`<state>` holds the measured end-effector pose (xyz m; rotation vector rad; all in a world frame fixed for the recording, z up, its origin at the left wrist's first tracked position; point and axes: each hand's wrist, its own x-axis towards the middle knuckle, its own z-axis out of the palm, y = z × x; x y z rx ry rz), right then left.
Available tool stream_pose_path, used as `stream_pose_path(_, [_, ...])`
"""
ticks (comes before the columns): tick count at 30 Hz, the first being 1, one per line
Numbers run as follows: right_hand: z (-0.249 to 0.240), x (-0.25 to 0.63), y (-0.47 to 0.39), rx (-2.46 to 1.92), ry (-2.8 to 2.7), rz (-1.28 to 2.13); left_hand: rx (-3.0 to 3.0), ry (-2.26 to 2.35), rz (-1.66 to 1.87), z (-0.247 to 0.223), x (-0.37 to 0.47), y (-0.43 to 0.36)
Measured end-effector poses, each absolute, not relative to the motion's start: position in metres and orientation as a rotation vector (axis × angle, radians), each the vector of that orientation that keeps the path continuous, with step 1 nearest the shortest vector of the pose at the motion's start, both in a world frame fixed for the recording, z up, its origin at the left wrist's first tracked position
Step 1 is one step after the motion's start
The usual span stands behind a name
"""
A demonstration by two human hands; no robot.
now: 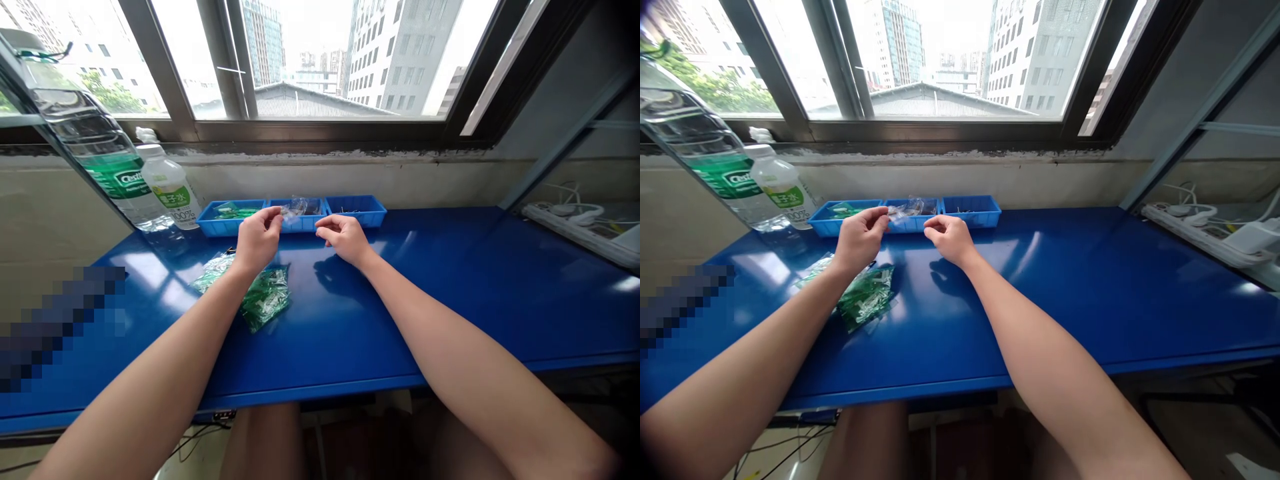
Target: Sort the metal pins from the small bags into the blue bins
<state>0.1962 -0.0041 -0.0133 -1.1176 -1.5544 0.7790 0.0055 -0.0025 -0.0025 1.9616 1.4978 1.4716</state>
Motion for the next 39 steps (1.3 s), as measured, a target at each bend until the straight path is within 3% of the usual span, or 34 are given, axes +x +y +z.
stream_pose_path(14, [-0.015, 0.195, -0.007, -1.223, -1.837, 0.605, 2.481, 1.857, 0.652, -0.01, 0.009, 0.004])
stream_pose_path(26, [-0.017, 0.185, -0.018, -1.087, -2.139, 0.532, 2.515, 1.83, 0.651, -0.012, 0.005, 0.006])
stream_pose_path(33, [-0.011, 0.178, -0.028, -1.009, -2.453, 0.456, 2.375, 1.914, 0.943, 0.002, 0.0, 0.003])
stream_pose_path(39, [-0.011, 0.164, -0.036, -1.088, -2.616, 0.309, 2.354, 1.911, 0.944, 0.002, -0.001, 0.002])
